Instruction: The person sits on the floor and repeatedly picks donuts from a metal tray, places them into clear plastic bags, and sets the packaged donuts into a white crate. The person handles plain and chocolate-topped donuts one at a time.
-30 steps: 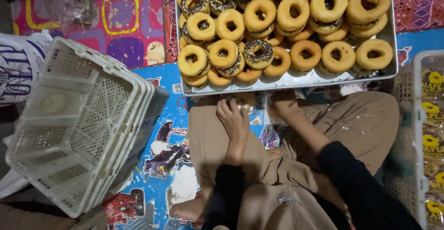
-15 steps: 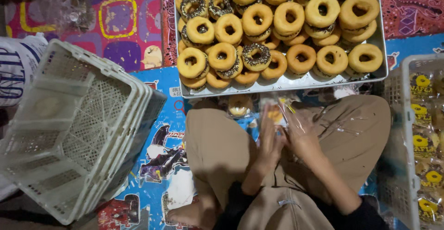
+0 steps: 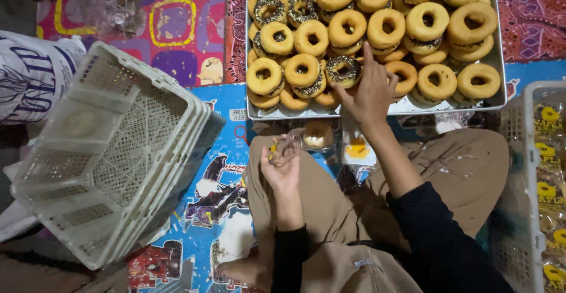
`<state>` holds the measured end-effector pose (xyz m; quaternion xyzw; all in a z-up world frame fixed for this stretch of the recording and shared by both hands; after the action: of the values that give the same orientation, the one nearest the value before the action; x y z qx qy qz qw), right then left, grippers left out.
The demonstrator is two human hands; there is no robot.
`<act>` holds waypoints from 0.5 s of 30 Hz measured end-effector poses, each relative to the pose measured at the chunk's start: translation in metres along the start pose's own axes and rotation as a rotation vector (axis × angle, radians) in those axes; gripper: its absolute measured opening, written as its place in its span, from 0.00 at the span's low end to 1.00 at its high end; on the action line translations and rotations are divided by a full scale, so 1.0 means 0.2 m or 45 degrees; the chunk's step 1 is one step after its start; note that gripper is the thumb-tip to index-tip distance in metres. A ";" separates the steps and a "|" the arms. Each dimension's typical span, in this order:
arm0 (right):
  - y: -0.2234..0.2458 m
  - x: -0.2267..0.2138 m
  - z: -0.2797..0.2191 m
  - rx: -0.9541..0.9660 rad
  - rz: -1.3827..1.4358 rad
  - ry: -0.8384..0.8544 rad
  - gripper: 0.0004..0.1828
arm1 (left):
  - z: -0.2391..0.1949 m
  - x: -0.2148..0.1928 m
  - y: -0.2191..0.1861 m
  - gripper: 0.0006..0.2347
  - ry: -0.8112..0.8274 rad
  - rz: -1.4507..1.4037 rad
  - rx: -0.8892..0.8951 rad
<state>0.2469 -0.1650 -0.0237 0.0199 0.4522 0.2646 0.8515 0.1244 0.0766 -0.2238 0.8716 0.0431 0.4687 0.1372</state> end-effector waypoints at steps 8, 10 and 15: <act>0.23 -0.37 -0.16 0.513 1.323 -0.175 0.63 | -0.07 0.13 0.16 0.16 0.103 -0.254 -0.054; 0.40 -0.54 -0.23 0.261 1.442 -0.143 0.66 | -0.10 0.19 0.24 0.16 0.134 -0.138 -0.028; 0.56 -0.68 -0.31 0.028 0.749 -0.029 0.61 | -0.25 0.38 0.61 0.15 0.463 0.364 0.150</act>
<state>0.0900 -0.1451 0.0734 0.1622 0.4201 0.4949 0.7431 0.1176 -0.0147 -0.1027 0.7765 -0.0293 0.6294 0.0082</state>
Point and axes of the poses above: each hand's wrist, its own z-axis towards the middle knuckle, its own x-axis out of the palm, y = z × x, the point moved 6 cm from there along z, towards the middle knuckle, and after that the axes turned 15 degrees about -x, right-handed, at the moved point
